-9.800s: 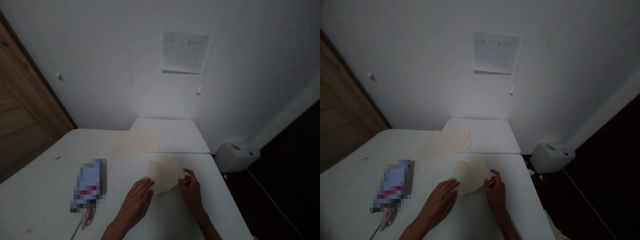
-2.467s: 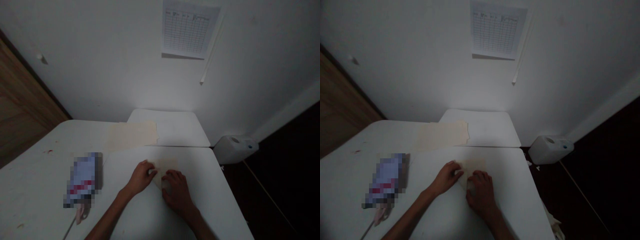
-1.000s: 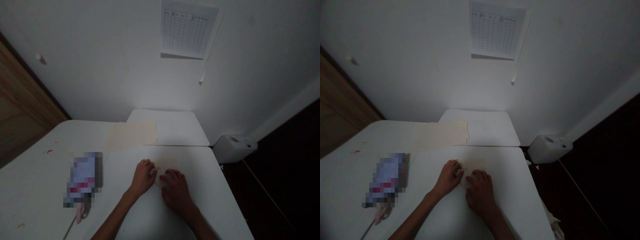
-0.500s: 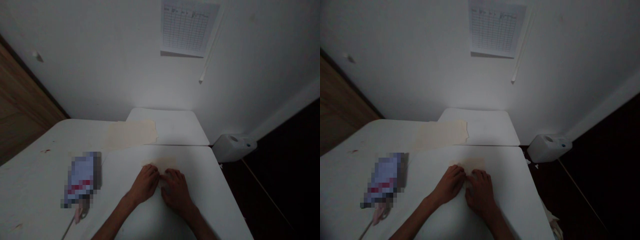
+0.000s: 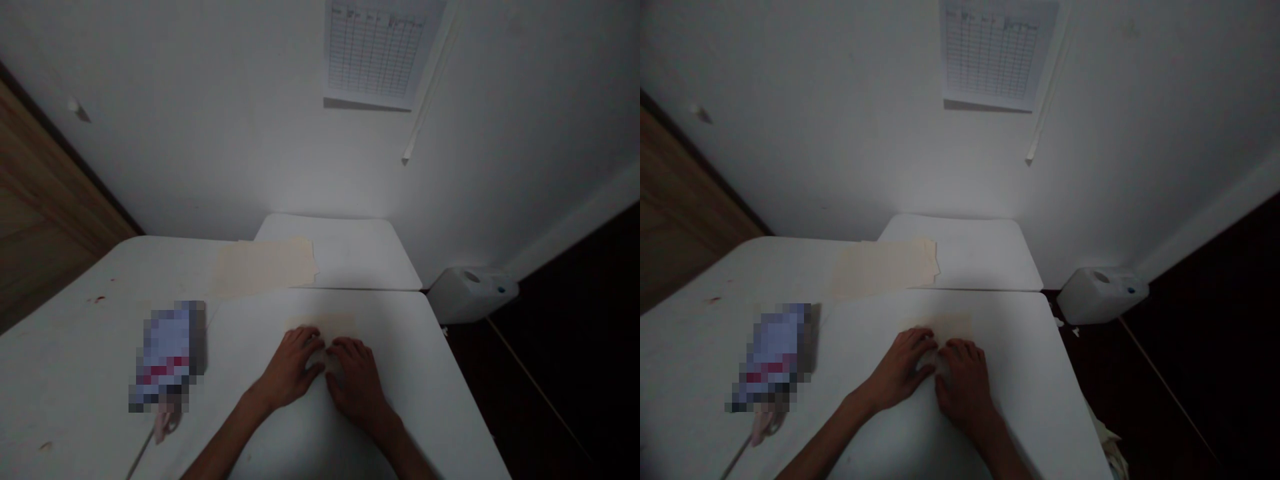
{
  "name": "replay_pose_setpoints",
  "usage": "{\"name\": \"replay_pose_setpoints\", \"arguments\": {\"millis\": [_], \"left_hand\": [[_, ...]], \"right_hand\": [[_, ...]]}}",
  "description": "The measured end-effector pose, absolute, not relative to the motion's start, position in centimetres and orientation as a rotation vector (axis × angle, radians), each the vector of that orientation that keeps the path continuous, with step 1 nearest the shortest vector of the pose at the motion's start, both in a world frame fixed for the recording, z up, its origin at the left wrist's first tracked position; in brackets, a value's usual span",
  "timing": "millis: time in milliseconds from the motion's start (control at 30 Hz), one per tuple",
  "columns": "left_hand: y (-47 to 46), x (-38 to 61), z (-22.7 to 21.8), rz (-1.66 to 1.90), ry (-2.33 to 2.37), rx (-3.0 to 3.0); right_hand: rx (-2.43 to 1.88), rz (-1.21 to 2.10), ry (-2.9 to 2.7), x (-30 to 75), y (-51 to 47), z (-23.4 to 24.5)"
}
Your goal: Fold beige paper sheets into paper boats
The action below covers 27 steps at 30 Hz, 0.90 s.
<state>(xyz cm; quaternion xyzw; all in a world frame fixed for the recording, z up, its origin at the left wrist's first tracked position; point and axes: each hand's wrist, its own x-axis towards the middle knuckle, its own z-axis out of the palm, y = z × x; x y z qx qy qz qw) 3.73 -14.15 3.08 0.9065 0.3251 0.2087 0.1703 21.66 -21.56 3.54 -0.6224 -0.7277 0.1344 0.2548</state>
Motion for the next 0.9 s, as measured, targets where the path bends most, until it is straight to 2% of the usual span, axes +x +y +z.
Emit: {"name": "replay_pose_setpoints", "arguments": {"millis": [400, 900], "left_hand": [[-14.1, 4.0, 3.5, 0.618, 0.948, 2.529], [-14.2, 4.0, 3.5, 0.627, 0.965, 2.475]], "right_hand": [[-1.646, 0.359, -1.960, 21.7, -21.8, 3.5], [-1.337, 0.285, -2.264, 23.3, -22.6, 2.2]]}}
